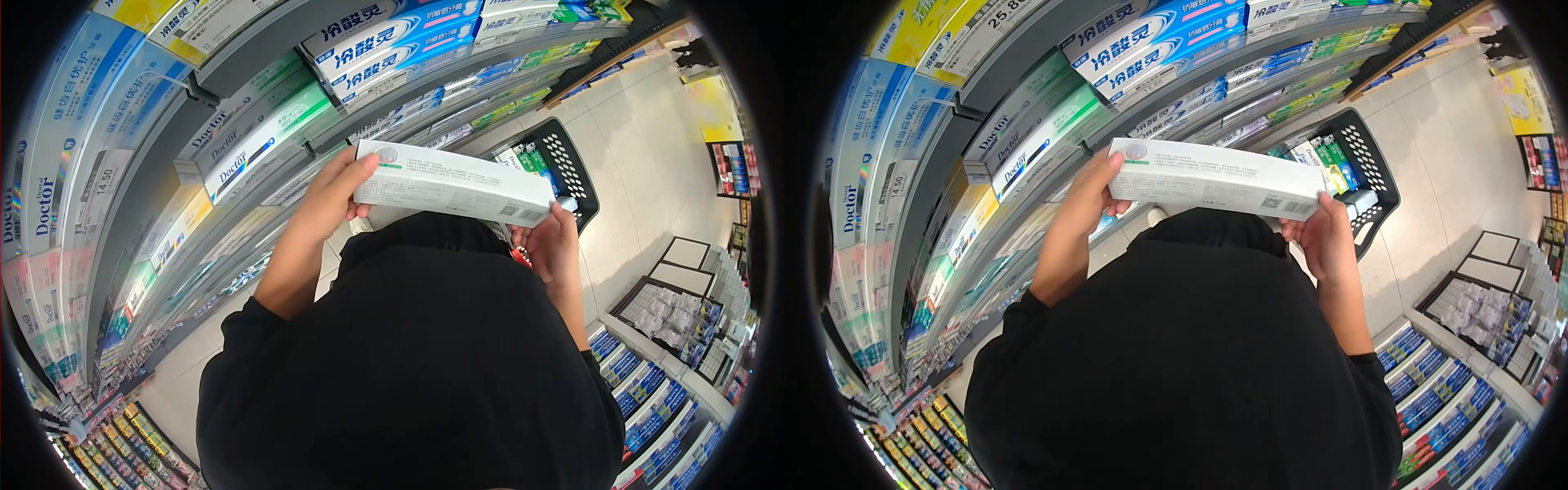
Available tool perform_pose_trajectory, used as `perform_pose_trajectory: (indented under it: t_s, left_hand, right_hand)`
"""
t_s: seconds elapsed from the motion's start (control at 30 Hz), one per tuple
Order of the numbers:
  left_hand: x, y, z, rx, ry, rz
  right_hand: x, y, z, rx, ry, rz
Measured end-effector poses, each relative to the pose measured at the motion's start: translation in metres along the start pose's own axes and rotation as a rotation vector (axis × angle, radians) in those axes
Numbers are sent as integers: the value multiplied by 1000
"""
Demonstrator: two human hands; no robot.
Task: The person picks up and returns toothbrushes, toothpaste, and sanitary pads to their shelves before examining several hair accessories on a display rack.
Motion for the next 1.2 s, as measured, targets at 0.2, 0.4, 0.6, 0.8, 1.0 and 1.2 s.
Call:
perform_pose_trajectory:
  t_s: [0.2,0.4,0.6,0.8,1.0,1.2]
  left_hand:
    - [26,-10,14,-45,-551,-340]
    - [38,-18,17,156,-1054,-858]
    - [34,-20,17,244,-1312,-797]
    - [33,-21,21,196,-1066,-833]
    - [9,-8,18,-125,-522,-777]
    - [-1,-4,20,-252,-295,-772]
  right_hand:
    - [-34,-4,20,14,368,549]
    - [-46,-7,28,114,1205,1083]
    - [-39,-4,34,190,1520,1092]
    - [-42,-12,28,124,1223,1006]
    - [-23,-4,16,-97,454,681]
    - [-19,-26,7,-353,451,636]
Point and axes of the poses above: each hand's wrist, its own z-axis away from the middle knuckle, its own y-axis out of the back of the hand, x = y × z, the point moved 4 cm from there along -z, towards the middle knuckle, and after that the axes turned 5 degrees about x, right-handed, at the moved point
